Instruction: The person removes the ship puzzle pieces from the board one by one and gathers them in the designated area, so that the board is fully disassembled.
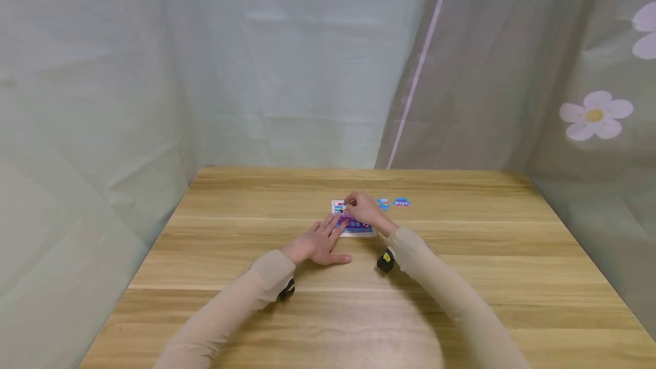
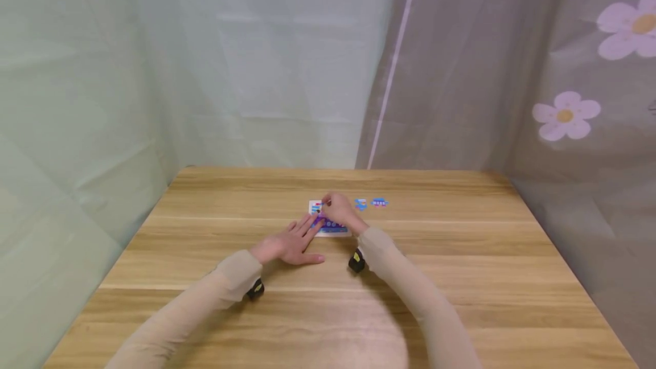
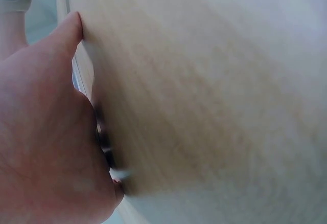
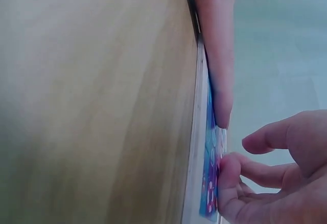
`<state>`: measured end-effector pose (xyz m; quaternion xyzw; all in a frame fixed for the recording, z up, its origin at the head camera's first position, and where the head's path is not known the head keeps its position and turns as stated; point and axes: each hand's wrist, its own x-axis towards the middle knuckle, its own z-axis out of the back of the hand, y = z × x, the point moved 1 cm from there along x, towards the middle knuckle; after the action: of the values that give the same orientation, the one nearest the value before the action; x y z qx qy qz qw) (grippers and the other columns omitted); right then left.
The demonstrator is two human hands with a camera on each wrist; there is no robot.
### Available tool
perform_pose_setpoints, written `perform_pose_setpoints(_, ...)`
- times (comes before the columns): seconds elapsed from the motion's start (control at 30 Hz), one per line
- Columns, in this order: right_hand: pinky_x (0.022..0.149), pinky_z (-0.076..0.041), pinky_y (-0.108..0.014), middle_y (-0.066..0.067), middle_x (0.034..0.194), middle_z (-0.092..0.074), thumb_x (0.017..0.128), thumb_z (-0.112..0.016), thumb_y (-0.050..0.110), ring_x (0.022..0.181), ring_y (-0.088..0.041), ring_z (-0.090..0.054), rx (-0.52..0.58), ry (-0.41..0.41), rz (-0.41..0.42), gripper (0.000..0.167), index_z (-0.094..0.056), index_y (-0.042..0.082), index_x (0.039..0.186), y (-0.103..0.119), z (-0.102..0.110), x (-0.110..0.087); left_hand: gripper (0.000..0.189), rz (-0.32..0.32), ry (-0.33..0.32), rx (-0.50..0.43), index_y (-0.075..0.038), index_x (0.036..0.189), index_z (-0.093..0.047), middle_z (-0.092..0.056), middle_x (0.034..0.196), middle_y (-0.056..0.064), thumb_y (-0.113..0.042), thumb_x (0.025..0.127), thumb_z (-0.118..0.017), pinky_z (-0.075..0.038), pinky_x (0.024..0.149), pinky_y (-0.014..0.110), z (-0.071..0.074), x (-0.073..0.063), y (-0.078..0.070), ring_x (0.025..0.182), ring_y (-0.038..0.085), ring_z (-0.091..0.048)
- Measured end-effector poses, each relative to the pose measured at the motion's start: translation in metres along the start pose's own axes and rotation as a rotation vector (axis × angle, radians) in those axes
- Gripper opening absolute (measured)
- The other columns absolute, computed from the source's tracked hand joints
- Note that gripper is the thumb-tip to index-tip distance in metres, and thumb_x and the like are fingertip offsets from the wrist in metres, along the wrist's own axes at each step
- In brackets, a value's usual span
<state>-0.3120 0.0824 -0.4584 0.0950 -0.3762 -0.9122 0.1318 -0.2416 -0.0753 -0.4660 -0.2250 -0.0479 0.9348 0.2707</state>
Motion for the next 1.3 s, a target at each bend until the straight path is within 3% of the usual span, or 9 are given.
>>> perform_pose_setpoints(0.3,0.094,-0.052,-0.040,-0.019,0.114,-0.067,0.091,-0.055,0.005,0.106,-0.029,-0.063,-0.015,-0.020,0.012,0.032,-0.063,-0.004,0.120,-0.002,0.001,-0.001,0.098,0.025,0.002,0.007,-0.019,0.156,0.006,0.021,0.162,0.003,-0.074,0.089,-0.039,-0.003,0.123,0.047,-0.006,0.009,0.004,0.150,0.022,0.014)
perform_pose_setpoints(0.67,0.097,-0.050,-0.041,-0.020,0.115,-0.062,0.087,-0.049,-0.006,0.109,-0.031,-0.059,0.053,0.045,0.018,0.035,-0.057,-0.005,0.122,-0.005,0.001,0.001,0.100,0.030,0.013,-0.007,-0.021,0.155,0.012,0.023,0.161,0.002,-0.075,0.088,-0.039,-0.002,0.123,0.049,-0.007,0.013,0.007,0.150,0.022,0.017)
perform_pose_setpoints(1.3,0.106,-0.043,-0.045,-0.021,0.129,-0.057,0.089,-0.051,0.002,0.121,-0.034,-0.053,0.190,0.045,-0.068,0.040,-0.053,-0.004,0.129,-0.004,0.000,0.002,0.100,0.040,0.020,0.003,-0.019,0.156,0.008,0.023,0.161,0.002,-0.075,0.088,-0.038,-0.002,0.123,0.047,-0.007,0.014,0.007,0.150,0.022,0.017)
